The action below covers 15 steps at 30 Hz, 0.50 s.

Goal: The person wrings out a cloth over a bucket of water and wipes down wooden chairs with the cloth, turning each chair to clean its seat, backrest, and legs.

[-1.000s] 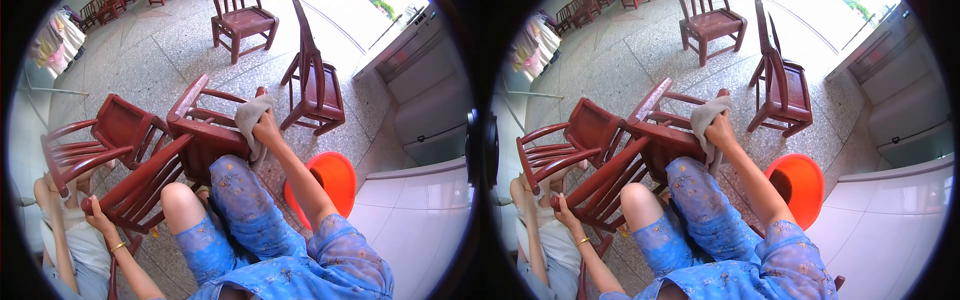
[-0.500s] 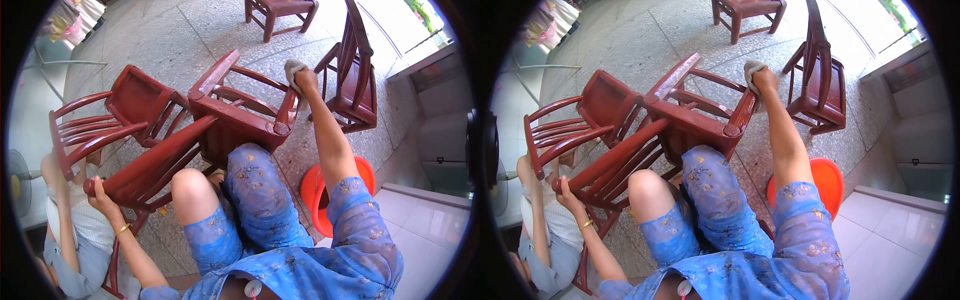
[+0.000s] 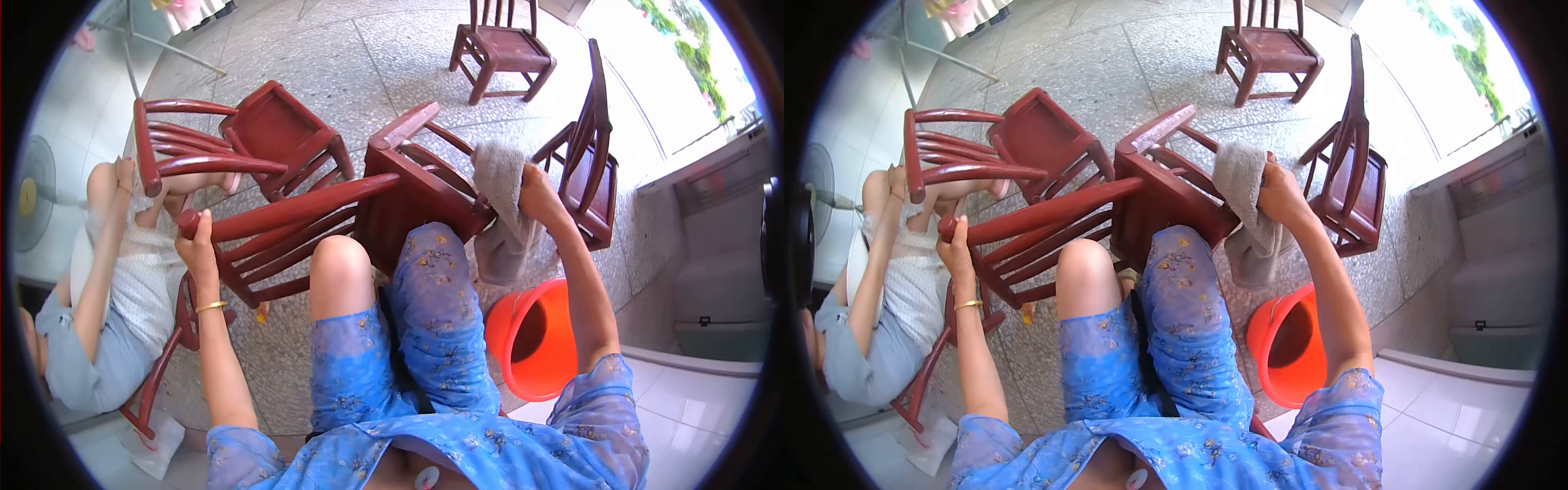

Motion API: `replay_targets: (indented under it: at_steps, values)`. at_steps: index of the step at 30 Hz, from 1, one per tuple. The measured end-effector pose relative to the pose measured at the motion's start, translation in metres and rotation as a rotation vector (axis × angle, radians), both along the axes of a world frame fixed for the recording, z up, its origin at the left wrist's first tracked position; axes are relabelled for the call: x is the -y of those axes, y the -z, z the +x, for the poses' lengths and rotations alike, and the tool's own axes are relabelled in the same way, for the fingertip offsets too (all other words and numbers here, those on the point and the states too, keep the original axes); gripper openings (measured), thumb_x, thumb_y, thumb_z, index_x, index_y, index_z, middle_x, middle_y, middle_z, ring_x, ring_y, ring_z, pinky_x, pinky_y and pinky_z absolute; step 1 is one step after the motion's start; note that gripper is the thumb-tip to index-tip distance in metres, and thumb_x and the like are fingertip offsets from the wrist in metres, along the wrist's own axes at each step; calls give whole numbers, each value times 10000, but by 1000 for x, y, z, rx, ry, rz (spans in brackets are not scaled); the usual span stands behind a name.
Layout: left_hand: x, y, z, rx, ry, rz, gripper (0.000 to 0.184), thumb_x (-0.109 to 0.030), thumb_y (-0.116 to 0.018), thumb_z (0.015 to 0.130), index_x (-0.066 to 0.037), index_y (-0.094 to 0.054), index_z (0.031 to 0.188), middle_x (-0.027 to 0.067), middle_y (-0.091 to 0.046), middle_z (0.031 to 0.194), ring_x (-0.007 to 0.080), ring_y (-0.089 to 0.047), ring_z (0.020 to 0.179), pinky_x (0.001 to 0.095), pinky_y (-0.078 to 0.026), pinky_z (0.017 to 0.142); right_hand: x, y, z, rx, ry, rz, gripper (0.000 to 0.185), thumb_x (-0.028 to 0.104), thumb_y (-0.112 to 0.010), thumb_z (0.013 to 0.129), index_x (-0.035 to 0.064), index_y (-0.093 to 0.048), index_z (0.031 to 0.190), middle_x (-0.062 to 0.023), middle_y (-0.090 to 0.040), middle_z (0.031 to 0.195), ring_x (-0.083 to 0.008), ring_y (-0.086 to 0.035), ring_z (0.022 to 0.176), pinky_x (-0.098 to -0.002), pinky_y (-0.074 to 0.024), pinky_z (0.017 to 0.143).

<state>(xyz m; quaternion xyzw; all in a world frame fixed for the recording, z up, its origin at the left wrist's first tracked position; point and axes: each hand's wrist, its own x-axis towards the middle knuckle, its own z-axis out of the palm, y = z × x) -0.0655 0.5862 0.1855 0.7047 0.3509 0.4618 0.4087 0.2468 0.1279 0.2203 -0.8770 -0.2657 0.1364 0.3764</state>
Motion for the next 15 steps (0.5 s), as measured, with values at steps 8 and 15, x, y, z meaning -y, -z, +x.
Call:
replay_targets:
  at_steps: [8,15]
  values:
    - [14,-12,1,-1,14,-21,181,-162,-711,826,4,-638,830,-2,-611,791,86,-512,709,271,-434,661,-108,56,5,473,-621,74,403,81,-656,699,55,-631,1101,-115,-576,1192,-335,-499,1184,-444,-411,990]
    - [19,-3,-8,-20,-31,7,164,-145,-690,850,7,-631,857,11,-613,806,91,-532,726,272,-450,679,-215,97,69,555,-510,137,353,218,-617,788,111,-652,1123,-106,-591,1067,-320,-536,1068,-446,-428,897]
